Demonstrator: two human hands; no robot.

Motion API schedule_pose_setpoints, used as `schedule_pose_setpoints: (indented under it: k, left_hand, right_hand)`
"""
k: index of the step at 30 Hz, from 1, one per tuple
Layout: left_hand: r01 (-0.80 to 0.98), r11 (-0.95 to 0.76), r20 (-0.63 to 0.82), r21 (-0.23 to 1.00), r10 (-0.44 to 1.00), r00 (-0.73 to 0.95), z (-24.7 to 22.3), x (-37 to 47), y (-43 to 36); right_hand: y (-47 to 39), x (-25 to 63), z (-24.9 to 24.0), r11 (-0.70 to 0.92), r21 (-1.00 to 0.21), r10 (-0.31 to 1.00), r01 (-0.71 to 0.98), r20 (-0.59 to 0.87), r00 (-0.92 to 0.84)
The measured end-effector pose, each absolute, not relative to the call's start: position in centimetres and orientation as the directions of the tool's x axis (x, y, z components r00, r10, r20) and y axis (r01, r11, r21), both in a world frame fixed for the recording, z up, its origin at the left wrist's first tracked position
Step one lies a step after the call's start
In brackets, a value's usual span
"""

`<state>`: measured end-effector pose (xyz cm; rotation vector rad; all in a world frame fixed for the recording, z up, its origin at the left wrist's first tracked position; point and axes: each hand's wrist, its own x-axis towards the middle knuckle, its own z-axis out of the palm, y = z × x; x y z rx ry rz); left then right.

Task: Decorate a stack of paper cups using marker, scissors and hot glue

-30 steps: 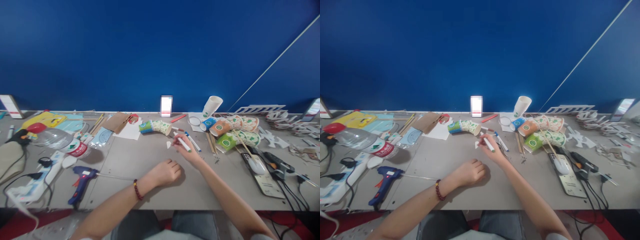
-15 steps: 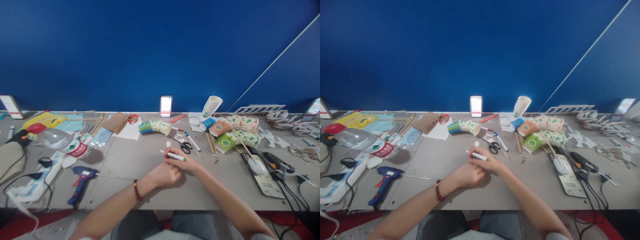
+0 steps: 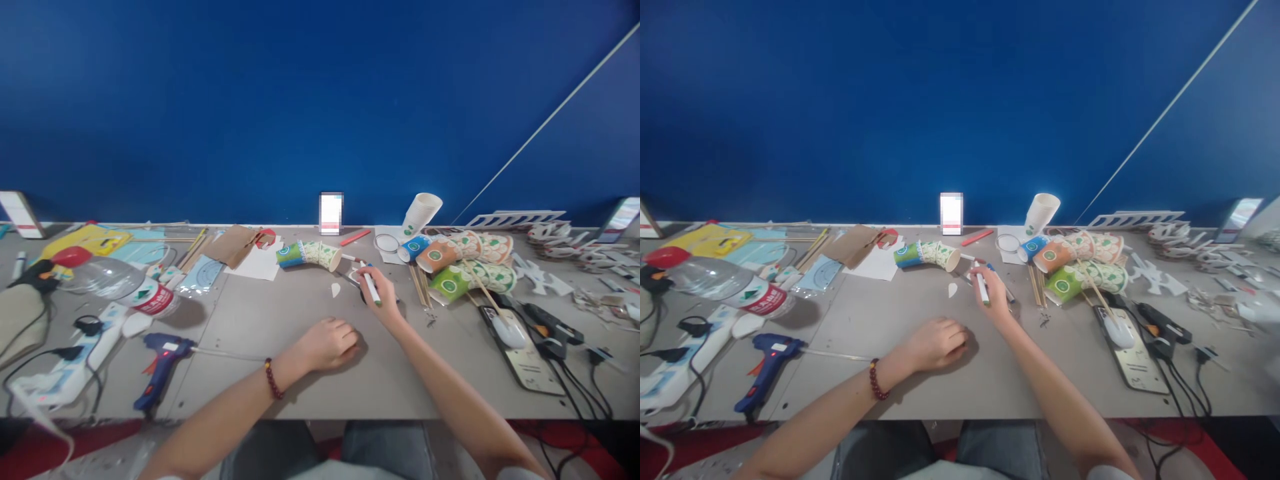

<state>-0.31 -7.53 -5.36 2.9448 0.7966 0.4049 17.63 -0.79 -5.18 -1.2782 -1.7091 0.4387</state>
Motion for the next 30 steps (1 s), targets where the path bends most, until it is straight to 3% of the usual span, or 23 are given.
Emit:
schedule_pose_setpoints:
  k: [7,10,14,20,24,28,30]
  left_hand:
    - [0.697,-0.691,0.162,0.192,0.723,0.672,-4.4,-0.7,-7.5]
    - [0.769,-0.606,0.127,0.204,0.795,0.593,-3.9,-1.0,-7.2]
    - [0.86,-0.462,0.043,0.215,0.885,0.464,-3.6,-1.4,-6.8]
    - [0.904,-0.388,-0.006,0.178,0.918,0.396,-4.3,-1.5,-6.4]
    - [0.913,-0.379,-0.022,0.151,0.922,0.386,-4.4,-1.4,-6.3]
    - [0.923,-0.359,-0.041,0.141,0.929,0.368,-4.3,-1.4,-6.1]
    - [0.924,-0.355,-0.046,0.145,0.93,0.364,-4.4,-1.3,-6.0]
  right_hand:
    - [0.1,19.5,-4.9,0.363,-0.641,0.819,0.676,0.565,0.096]
    - [0.1,19.6,-5.0,0.356,-0.695,0.833,0.625,0.539,0.125]
    - [-0.1,19.5,-5.1,0.248,-0.816,0.897,0.523,0.397,0.195]
    - [-0.1,18.9,-5.1,0.375,-0.794,0.857,0.478,0.493,0.146]
    - [-0.9,17.5,-4.9,0.322,-0.886,0.929,0.334,0.364,0.071]
    - [-2.0,15.6,-5.6,0.059,-0.99,0.996,0.131,0.05,-0.073]
    - [-2.2,14.9,-6.0,0.023,-0.996,0.994,0.086,0.013,-0.111]
